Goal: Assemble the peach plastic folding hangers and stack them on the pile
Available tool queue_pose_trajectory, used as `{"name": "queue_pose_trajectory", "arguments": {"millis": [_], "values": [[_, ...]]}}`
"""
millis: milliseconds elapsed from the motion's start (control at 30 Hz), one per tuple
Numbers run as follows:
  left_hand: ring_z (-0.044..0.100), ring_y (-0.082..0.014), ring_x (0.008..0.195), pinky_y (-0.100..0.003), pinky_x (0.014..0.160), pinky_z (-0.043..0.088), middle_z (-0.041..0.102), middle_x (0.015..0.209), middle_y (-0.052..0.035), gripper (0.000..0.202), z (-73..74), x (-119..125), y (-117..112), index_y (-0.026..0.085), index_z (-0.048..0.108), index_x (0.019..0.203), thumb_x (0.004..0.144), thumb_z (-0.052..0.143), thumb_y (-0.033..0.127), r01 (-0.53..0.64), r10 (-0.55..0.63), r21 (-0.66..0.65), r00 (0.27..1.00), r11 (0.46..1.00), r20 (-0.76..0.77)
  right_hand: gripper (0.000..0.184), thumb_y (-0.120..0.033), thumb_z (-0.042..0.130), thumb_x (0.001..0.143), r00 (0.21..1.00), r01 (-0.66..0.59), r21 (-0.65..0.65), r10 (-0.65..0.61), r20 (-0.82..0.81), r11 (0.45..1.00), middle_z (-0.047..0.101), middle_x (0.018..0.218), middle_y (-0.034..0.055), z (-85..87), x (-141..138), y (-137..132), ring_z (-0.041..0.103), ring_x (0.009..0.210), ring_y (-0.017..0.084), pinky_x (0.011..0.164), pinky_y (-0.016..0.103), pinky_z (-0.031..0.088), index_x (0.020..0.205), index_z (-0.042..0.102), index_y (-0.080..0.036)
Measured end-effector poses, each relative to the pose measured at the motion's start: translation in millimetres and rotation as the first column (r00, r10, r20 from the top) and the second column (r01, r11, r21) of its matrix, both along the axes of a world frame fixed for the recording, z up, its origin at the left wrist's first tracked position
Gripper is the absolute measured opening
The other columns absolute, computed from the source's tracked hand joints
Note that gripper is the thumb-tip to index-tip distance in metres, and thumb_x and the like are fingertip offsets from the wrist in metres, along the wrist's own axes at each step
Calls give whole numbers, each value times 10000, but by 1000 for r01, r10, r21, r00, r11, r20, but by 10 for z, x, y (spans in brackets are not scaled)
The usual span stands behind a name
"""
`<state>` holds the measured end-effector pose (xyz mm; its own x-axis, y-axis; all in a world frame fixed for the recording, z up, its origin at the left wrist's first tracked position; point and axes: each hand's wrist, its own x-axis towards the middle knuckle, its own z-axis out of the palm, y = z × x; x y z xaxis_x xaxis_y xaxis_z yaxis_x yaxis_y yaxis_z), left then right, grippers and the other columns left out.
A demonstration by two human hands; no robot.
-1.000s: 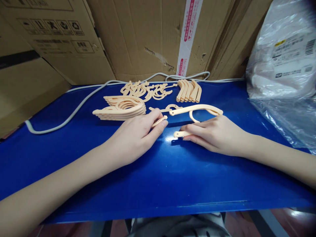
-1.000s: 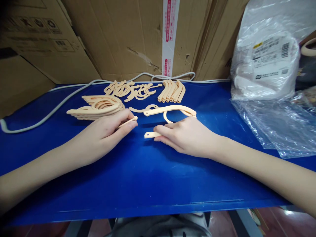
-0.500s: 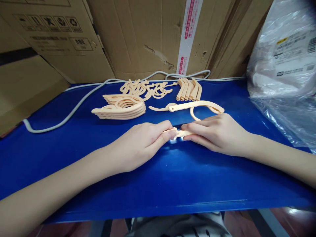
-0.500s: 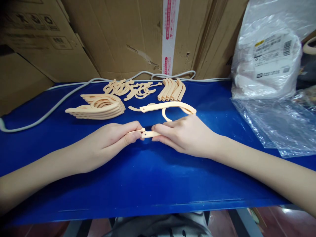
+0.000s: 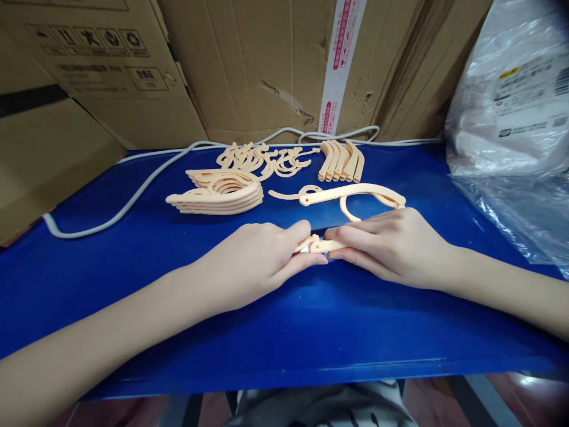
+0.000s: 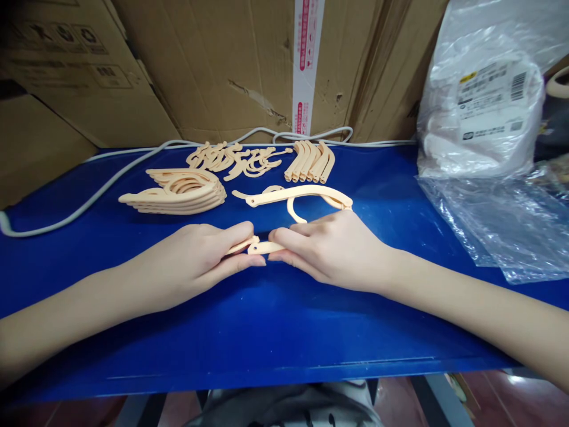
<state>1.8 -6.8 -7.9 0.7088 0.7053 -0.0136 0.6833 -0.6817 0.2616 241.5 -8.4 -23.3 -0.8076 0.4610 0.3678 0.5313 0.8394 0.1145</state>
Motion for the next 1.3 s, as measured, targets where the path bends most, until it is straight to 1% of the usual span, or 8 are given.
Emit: {"name": "queue_pose_trajectory", "arguments": {"millis": [167,300,400,567,667,767,1100,1300], "values": [[555,-209,501,-275,458,205,589,594,-8,353,-4,25,-24,212,485,821,1033,378,472,17,10,161,986,987,-165,319,-342,357,1065,1000,-1,-23,1,5,1000,700,717,-10,-13,-1,-3,647,574,114,501,255,311,999,627,-187],[564,-209,469,-268,432,168,604,587,-30,361,-44,18,-37,187,509,815,1031,400,454,91,-13,339,974,936,-227,344,-357,334,1071,1000,7,-72,-8,-5,997,730,774,4,-5,-7,-7,649,573,112,500,256,311,1036,629,-183],[573,-199,453,-261,417,170,584,567,-19,341,-77,1,-37,175,509,788,1028,434,406,156,-61,474,976,867,-209,367,-376,331,1069,1000,13,-120,-15,-9,993,691,706,-10,5,-7,-12,629,543,113,500,256,311,997,633,-182],[549,-171,409,-271,393,199,524,542,0,366,-94,-24,-49,171,493,735,1050,347,286,250,-132,668,966,701,-223,369,-378,341,1062,999,34,-178,-34,3,983,655,684,-1,23,-11,-24,592,520,121,501,260,297,985,649,-189],[528,-169,390,-278,382,221,497,534,8,364,-85,-32,-57,179,486,723,1043,325,247,288,-133,731,955,619,-264,353,-365,352,1057,1000,23,-221,-25,-4,975,634,676,0,39,-17,-34,571,531,122,514,256,301,1003,654,-191],[519,-167,394,-281,379,248,484,533,14,352,-77,-29,-58,186,481,719,1035,337,242,320,-146,757,946,570,-290,369,-378,352,1054,1000,20,-267,-22,-5,964,595,643,-5,54,-17,-39,532,527,122,518,254,299,949,650,-188],[507,-182,445,-304,413,313,490,582,3,300,-70,7,-89,196,483,750,1017,350,233,318,-117,784,945,533,-304,451,-424,280,1063,998,57,-320,-41,55,946,628,647,14,62,19,-4,530,545,135,528,264,274,966,653,-189],[510,-182,473,-305,431,326,495,604,3,302,-64,-2,-86,201,479,753,1023,355,251,329,-111,784,941,526,-321,429,-416,314,1059,999,39,-333,-28,38,942,580,613,-4,61,11,-5,501,516,121,527,251,291,883,627,-181]]}}
